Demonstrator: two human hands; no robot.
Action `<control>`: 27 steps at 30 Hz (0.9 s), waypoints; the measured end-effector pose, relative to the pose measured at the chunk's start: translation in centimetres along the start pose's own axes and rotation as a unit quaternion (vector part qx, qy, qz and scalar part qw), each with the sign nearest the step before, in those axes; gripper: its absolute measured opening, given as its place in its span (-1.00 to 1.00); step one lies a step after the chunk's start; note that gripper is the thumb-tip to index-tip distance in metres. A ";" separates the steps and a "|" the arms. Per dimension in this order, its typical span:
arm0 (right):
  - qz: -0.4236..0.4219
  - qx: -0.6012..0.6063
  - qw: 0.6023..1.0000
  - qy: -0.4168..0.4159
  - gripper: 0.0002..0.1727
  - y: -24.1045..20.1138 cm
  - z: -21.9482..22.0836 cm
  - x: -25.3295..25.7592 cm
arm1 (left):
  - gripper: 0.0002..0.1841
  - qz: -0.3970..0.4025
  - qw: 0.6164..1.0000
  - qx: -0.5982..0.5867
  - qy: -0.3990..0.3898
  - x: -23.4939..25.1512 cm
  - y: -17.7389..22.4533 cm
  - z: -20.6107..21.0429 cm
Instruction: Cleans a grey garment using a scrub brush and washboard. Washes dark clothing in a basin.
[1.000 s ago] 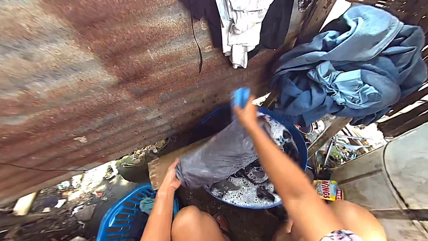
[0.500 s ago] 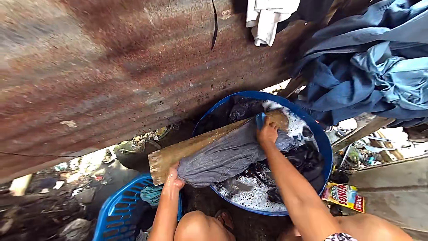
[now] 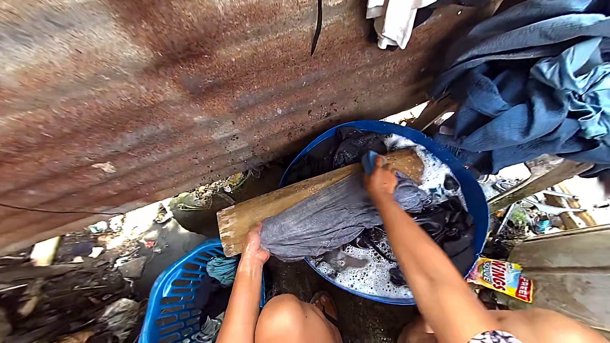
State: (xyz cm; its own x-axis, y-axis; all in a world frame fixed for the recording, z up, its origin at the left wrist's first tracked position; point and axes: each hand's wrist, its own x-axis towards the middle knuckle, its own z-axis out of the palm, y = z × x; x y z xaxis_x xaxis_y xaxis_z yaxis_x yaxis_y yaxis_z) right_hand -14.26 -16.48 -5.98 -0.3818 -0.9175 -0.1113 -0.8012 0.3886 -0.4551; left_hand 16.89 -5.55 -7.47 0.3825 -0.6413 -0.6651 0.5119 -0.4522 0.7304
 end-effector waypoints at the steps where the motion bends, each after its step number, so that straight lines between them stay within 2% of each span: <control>1: -0.016 0.016 1.000 -0.008 -0.10 -2.2 1.5 -2.5 | -0.59 0.001 1.000 -0.001 0.001 0.1 -0.1 0.0; 3: -0.130 0.042 0.988 -0.069 -0.16 -7.5 5.5 -10.1 | -0.59 0.008 1.000 -0.002 -0.002 0.3 0.0 0.1; 4: -0.199 0.046 0.970 -0.135 -0.18 -9.4 6.6 -13.6 | -0.60 0.011 1.000 -0.002 -0.006 0.3 0.1 0.0; 6: -0.286 0.012 0.927 -0.244 -0.22 -10.4 6.3 -16.6 | -0.59 0.013 1.000 -0.003 -0.009 0.2 0.0 -0.4; 8: -0.267 0.009 0.940 -0.212 -0.25 -7.5 4.6 -13.5 | -0.59 0.009 1.000 0.003 -0.007 0.0 0.1 -0.3; 11: -0.109 -0.022 0.990 -0.084 -0.19 0.4 -0.2 -4.1 | -0.58 0.005 1.000 0.005 -0.002 0.0 0.2 -0.3; 13: -0.029 -0.064 0.997 -0.037 -0.15 5.2 -3.7 0.4 | -0.58 0.008 1.000 0.020 -0.005 0.1 0.0 -0.3; 15: 0.015 -0.093 0.995 -0.024 -0.11 7.5 -6.2 2.0 | -0.56 0.014 0.997 0.073 -0.033 -0.7 0.4 0.4; 17: -0.058 -0.061 0.996 -0.016 0.05 6.7 -7.6 0.6 | -0.52 0.017 0.981 0.164 -0.103 -3.5 1.6 2.3; 19: -0.179 0.018 0.981 -0.079 0.26 4.1 -8.2 -3.1 | -0.53 0.018 0.956 0.217 -0.197 -8.3 3.3 5.2; 21: -0.247 0.074 0.950 -0.175 0.41 1.8 -7.9 -7.2 | -0.59 0.058 0.936 0.188 -0.292 -13.4 5.6 7.1; 22: -0.256 0.066 0.943 -0.203 0.41 1.7 -7.6 -8.4 | -0.62 0.083 0.927 0.150 -0.333 -15.5 6.8 7.5; 23: -0.256 0.040 0.943 -0.207 0.34 2.3 -7.3 -8.8 | -0.64 0.106 0.918 0.106 -0.368 -17.2 8.0 7.7; 24: -0.253 0.036 0.950 -0.178 0.14 3.8 -6.9 -8.6 | -0.64 0.127 0.912 0.058 -0.386 -18.4 9.1 7.8; 26: -0.221 0.141 0.962 -0.077 -0.57 7.0 -6.5 -7.8 | -0.63 0.170 0.898 -0.020 -0.406 -18.9 10.4 8.0; 27: -0.190 0.251 0.948 -0.041 -0.76 7.7 -6.8 -7.9 | -0.61 0.185 0.894 -0.046 -0.404 -18.4 10.4 8.3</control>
State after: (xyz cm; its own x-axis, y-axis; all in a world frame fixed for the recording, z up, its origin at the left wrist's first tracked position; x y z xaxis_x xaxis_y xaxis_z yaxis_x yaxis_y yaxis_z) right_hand -20.52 -5.63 -2.55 -0.0552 -0.9948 0.0861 -0.5463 -0.0421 -0.8365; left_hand 8.81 -3.60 13.60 -0.1233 -0.9921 -0.0230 0.5413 -0.0866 0.8364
